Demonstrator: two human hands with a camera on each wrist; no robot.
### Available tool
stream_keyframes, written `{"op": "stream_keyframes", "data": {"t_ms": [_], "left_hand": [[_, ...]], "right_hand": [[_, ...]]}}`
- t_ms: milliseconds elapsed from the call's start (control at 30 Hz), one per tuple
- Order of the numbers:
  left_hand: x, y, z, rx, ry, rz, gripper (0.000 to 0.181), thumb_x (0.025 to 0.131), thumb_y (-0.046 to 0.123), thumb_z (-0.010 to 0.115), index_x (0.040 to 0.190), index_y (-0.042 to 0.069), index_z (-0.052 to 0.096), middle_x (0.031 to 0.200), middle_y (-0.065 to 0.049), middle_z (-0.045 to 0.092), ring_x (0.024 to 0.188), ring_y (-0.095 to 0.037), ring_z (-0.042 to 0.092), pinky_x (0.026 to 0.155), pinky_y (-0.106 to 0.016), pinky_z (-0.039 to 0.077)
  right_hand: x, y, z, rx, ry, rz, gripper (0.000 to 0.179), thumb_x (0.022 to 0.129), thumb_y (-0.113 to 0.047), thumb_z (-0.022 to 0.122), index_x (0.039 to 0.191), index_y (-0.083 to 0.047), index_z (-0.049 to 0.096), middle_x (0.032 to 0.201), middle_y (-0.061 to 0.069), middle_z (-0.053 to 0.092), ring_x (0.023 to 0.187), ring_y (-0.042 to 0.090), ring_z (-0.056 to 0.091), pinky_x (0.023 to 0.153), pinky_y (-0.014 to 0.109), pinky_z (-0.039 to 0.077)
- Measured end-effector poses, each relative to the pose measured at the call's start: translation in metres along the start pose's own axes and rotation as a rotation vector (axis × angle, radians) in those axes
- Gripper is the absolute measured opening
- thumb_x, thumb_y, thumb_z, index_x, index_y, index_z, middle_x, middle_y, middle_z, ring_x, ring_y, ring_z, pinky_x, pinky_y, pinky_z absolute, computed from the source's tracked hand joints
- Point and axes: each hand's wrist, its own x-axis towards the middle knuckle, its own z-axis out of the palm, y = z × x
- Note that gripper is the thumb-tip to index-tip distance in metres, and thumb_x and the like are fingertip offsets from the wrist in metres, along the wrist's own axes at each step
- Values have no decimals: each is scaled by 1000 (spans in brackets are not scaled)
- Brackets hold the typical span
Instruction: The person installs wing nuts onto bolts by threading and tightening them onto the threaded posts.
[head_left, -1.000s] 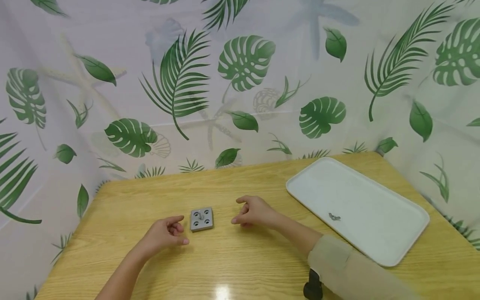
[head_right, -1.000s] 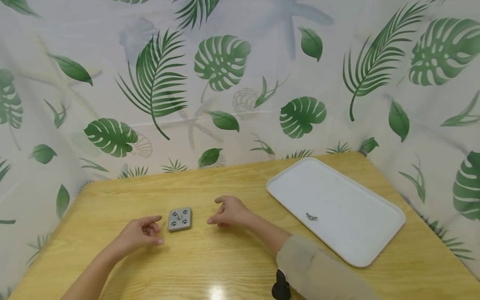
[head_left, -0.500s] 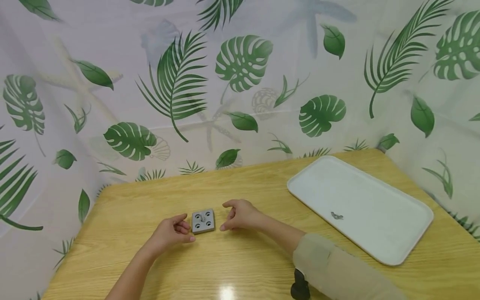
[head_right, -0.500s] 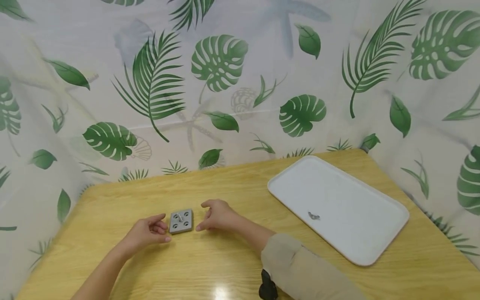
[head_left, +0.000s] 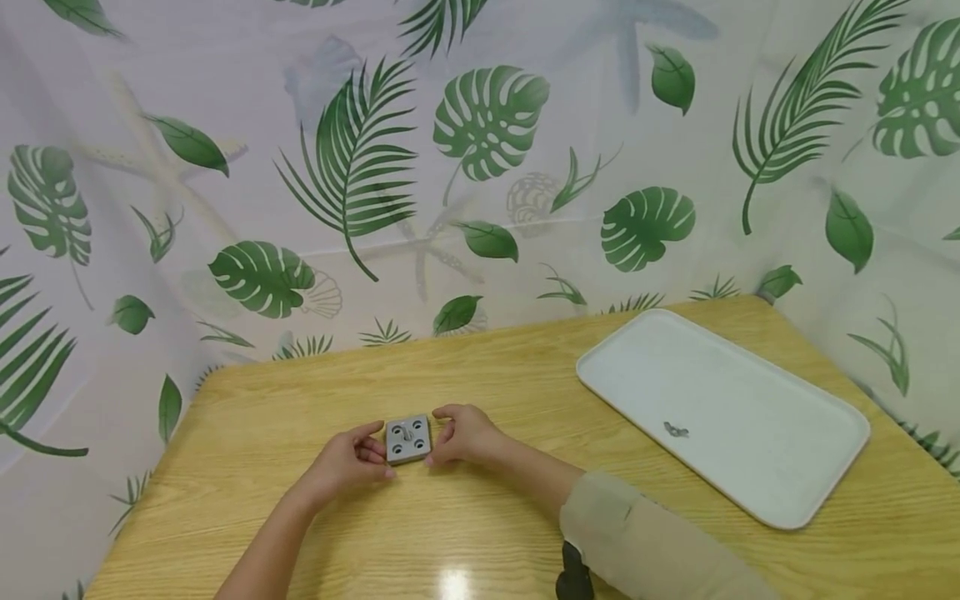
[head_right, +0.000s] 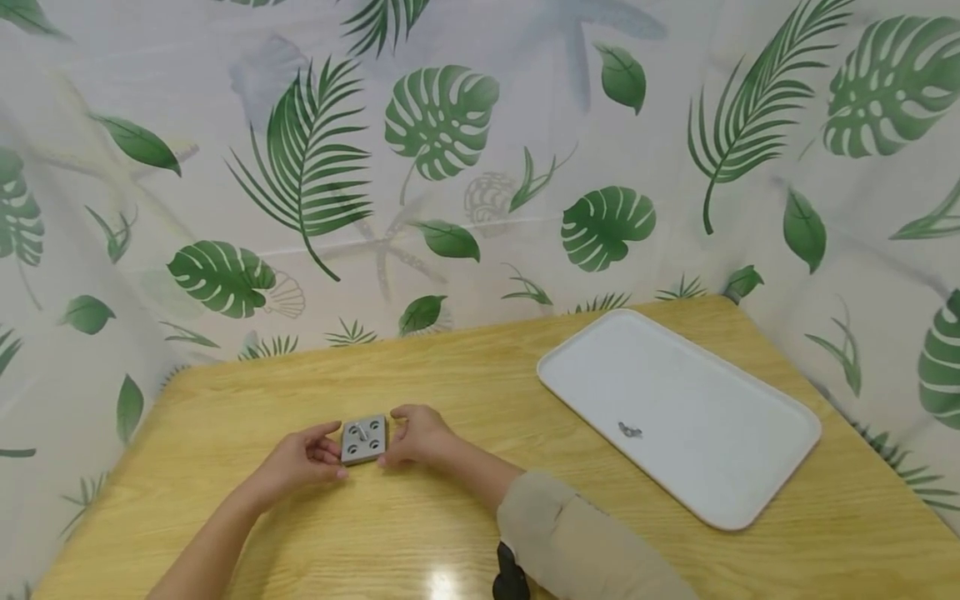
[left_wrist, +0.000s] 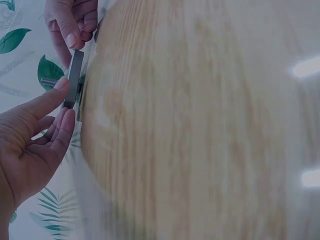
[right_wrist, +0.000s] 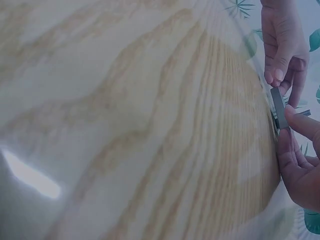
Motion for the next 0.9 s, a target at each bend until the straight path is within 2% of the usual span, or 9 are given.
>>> {"op": "stream_keyframes", "data": {"t_ms": [300,500,900], "left_hand": [[0,-12,-1,46,-23,-12,77,74,13,81,139,-3,43,94,-9,60,79,-15,55,67,-22,47],[5,-12,-3,14,-6,-1,73,76,13,80,138,-1,45,93,-10,60,78,-17,54,66,-23,46],[10,-10,1,-7,14,28,67,76,11,79,134,-4,49,91,-9,64,78,-15,60,66,-23,49]], "right_hand": [[0,1,15,171,-24,41,77,66,10,79,135,6,44,64,4,59,53,11,55,54,22,50],[1,-5,14,172,22,52,75,65,13,77,133,5,47,67,5,56,53,11,54,54,23,52],[-1,-12,5,141,16,124,74,64,16,77,133,4,50,63,4,54,51,11,55,55,27,55]]}}
